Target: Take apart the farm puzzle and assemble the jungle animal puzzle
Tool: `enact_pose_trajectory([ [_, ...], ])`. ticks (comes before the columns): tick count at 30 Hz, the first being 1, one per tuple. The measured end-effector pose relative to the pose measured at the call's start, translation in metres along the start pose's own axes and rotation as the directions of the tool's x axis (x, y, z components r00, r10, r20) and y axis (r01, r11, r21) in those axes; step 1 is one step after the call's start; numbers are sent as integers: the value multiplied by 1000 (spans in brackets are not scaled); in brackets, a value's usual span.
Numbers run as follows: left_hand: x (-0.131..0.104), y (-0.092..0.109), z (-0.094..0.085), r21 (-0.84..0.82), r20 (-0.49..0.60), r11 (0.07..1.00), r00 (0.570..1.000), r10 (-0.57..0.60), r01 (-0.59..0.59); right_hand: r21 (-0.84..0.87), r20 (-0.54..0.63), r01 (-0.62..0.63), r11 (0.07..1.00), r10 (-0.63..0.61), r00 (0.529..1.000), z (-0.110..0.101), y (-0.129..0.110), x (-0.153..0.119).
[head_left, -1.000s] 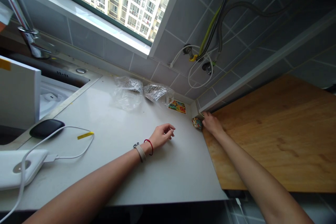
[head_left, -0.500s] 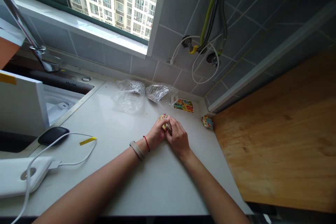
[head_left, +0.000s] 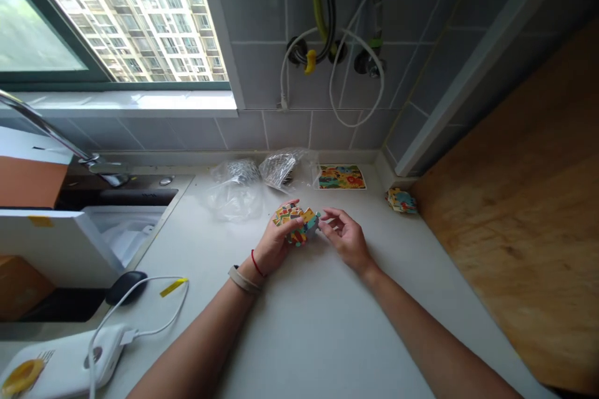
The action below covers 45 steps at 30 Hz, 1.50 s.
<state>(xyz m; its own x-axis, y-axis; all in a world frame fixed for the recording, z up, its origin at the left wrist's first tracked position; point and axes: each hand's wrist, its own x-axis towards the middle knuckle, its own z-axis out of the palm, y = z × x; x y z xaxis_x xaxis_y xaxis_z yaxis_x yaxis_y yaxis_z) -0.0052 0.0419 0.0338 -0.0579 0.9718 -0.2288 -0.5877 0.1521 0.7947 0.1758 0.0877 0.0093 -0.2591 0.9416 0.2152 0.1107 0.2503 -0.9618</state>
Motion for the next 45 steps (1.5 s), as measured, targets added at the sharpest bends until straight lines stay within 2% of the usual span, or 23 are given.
enact_pose_trajectory([
  [2,0,-2,0,48,0,999,1000,14,-14,115,58,-82,990,76,995,1,2,1],
  [5,-1,-8,1,68,-22,996,998,65,-64,229,121,-143,963,118,986,1,0,2],
  [9,-5,-9,-2,12,-88,993,989,116,-115,220,78,-195,956,182,980,-6,-2,4],
  [11,-8,-5,-6,-7,-95,995,991,98,-99,93,19,-183,979,182,983,-10,1,5],
  [13,-11,1,-11,-21,-88,997,994,71,-73,-153,-36,-107,982,103,994,-15,3,6],
  [16,-14,8,-16,-42,-70,999,997,22,-25,-495,-94,3,869,-57,994,-19,0,6],
  [18,-14,10,-17,-49,-52,999,999,-11,9,-548,-106,29,836,-104,989,-19,-6,5],
  [20,-14,10,-17,-37,-29,999,999,-34,33,-467,-34,75,881,-103,994,-16,-13,3],
  [22,-14,9,-17,-4,-7,999,999,-51,51,-288,83,80,954,-58,995,-10,-19,0],
  [25,-15,4,-17,69,21,996,998,-65,63,-52,222,-43,998,53,974,0,-19,-7],
  [28,-16,2,-17,127,35,990,997,-71,66,25,272,-136,990,124,954,8,-13,-11],
  [34,-18,6,-16,140,60,983,989,-132,122,66,287,-207,976,180,941,8,-7,-9],
  [39,-19,7,-17,61,85,978,975,-203,198,152,246,-311,938,269,931,4,-12,-4],
  [42,-20,6,-16,57,89,981,978,-189,185,208,217,-373,904,330,919,2,-16,-2],
  [45,-20,6,-14,62,66,988,987,-147,143,291,159,-366,884,333,930,-1,-20,0],
])
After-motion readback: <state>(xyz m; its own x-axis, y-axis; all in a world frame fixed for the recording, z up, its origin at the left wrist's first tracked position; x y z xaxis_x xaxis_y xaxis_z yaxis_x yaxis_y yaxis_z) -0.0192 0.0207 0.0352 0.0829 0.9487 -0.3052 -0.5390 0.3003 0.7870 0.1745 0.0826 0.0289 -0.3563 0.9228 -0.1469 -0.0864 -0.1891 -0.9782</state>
